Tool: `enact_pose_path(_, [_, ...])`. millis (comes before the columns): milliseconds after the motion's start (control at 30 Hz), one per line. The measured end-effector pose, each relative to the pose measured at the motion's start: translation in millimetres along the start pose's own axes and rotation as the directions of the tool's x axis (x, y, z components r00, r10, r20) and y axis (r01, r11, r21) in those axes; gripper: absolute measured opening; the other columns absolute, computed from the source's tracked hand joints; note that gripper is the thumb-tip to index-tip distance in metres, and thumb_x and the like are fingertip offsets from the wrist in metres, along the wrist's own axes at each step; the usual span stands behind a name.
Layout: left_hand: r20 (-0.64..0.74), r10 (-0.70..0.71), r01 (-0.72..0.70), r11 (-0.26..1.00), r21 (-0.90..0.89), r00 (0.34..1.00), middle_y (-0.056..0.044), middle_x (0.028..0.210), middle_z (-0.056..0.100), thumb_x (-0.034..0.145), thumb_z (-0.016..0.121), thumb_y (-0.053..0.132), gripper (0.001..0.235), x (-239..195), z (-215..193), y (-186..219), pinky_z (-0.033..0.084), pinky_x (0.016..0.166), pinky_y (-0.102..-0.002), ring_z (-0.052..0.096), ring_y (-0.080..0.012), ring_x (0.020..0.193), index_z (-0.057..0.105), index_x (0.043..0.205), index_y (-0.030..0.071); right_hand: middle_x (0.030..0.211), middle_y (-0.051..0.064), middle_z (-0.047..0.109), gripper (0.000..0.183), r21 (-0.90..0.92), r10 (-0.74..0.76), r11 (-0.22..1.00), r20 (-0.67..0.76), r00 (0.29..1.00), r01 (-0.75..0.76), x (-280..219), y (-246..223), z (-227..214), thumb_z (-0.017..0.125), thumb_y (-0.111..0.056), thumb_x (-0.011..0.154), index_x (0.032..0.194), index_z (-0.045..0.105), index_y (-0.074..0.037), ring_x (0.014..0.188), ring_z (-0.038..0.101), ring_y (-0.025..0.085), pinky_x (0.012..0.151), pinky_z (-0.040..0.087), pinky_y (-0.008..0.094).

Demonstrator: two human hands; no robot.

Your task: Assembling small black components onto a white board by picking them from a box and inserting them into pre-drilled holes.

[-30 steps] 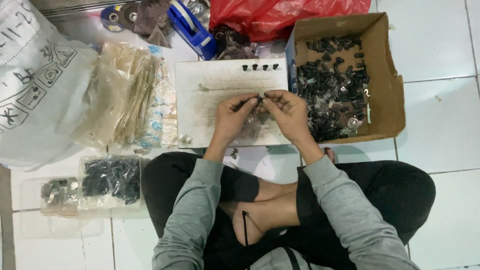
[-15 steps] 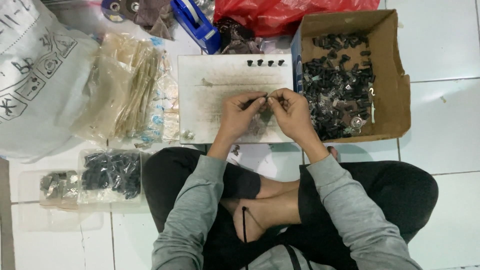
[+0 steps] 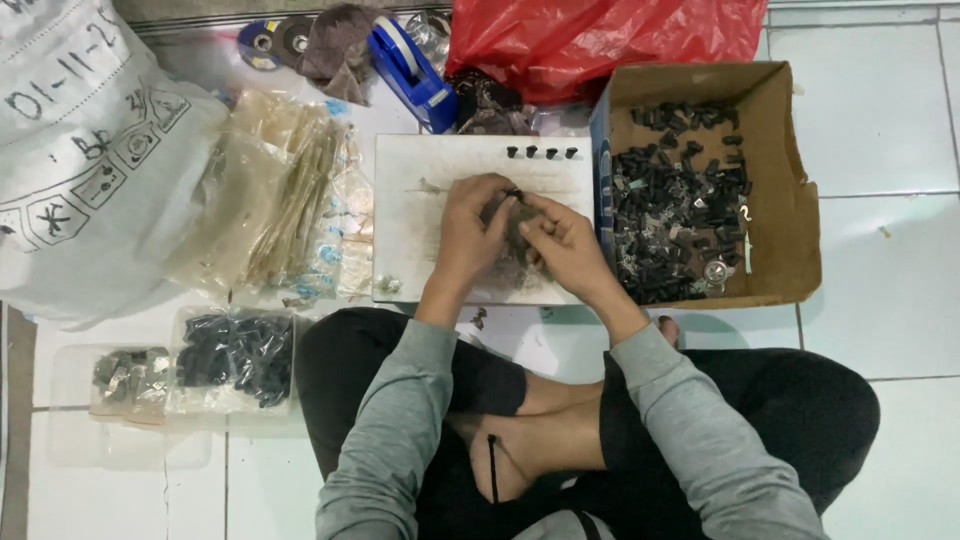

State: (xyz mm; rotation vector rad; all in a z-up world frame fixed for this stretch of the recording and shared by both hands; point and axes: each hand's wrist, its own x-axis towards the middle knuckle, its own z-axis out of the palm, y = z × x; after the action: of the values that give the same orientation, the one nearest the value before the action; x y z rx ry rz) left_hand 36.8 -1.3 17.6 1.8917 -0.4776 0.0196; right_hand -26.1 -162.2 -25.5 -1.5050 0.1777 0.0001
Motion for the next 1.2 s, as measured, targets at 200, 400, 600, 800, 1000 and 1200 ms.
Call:
enact_pose_path(200, [-0.085, -0.003, 0.011, 0.995, 0.098, 0.996, -0.012, 0.097, 0.068, 0.099, 0.067, 0.011, 0.014, 15, 2, -34, 0.049, 0.091, -0.041, 0.064, -0.0306, 0.098, 0.072, 0.113, 0.008, 0.081, 0.009, 0.066, 0.057, 0.093, 0.043, 0.994, 0.052, 0.998, -0.048, 23, 2, 21, 0.061, -0.002, 0.099, 0.153, 0.043, -0.004, 0.053, 0.064, 0.014, 0.038, 0.051, 0.024])
enact_pose_path(400, [-0.115, 0.098, -0.06, 0.953, 0.298, 0.989, -0.008, 0.095, 0.067, 0.097, 0.067, 0.01, 0.015, 39, 8, -52, 0.044, 0.089, -0.042, 0.062, -0.0286, 0.098, 0.07, 0.112, 0.01, 0.078, 0.01, 0.066, 0.056, 0.064, 0.082, 0.994, 0.032, 0.996, -0.084, 22, 9, 18, 0.059, -0.002, 0.098, 0.152, 0.044, -0.002, 0.047, 0.06, 0.013, 0.035, 0.044, 0.024])
enact_pose_path(600, [-0.159, 0.115, -0.057, 0.941, 0.333, 0.981, -0.002, 0.094, 0.065, 0.093, 0.073, 0.014, 0.011, 50, 15, -58, 0.04, 0.085, -0.038, 0.061, -0.0238, 0.094, 0.072, 0.104, 0.017, 0.071, 0.01, 0.062, 0.066, 0.112, 0.154, 0.981, 0.03, 0.988, -0.157, 29, 18, 13, 0.061, -0.003, 0.098, 0.159, 0.035, -0.009, 0.043, 0.058, 0.017, 0.029, 0.041, 0.025])
enact_pose_path(800, [-0.166, 0.115, -0.047, 0.93, 0.364, 0.979, 0.0, 0.093, 0.063, 0.092, 0.074, 0.016, 0.01, 52, 22, -69, 0.038, 0.086, -0.038, 0.06, -0.0233, 0.094, 0.073, 0.102, 0.018, 0.069, 0.01, 0.061, 0.068, 0.095, 0.174, 0.979, 0.049, 0.984, -0.178, 29, 15, 14, 0.063, -0.003, 0.098, 0.159, 0.034, -0.007, 0.042, 0.057, 0.017, 0.027, 0.04, 0.025])
enact_pose_path(1000, [-0.154, 0.08, -0.012, 0.917, 0.399, 0.985, 0.0, 0.094, 0.063, 0.09, 0.075, 0.016, 0.015, 52, 24, -72, 0.036, 0.087, -0.038, 0.059, -0.0222, 0.094, 0.073, 0.105, 0.018, 0.071, 0.009, 0.063, 0.071, 0.062, 0.209, 0.975, 0.058, 0.976, -0.213, 30, 21, 12, 0.065, -0.003, 0.097, 0.16, 0.032, -0.008, 0.044, 0.059, 0.017, 0.029, 0.041, 0.025])
enact_pose_path(1200, [-0.154, 0.07, -0.007, 0.927, 0.375, 0.986, -0.007, 0.096, 0.063, 0.09, 0.073, 0.006, 0.025, 50, 18, -57, 0.038, 0.088, -0.04, 0.06, -0.0273, 0.097, 0.071, 0.114, 0.008, 0.071, 0.01, 0.062, 0.071, 0.063, 0.191, 0.979, 0.055, 0.98, -0.195, 29, 21, 13, 0.065, -0.004, 0.097, 0.159, 0.032, -0.007, 0.044, 0.059, 0.017, 0.028, 0.041, 0.025])
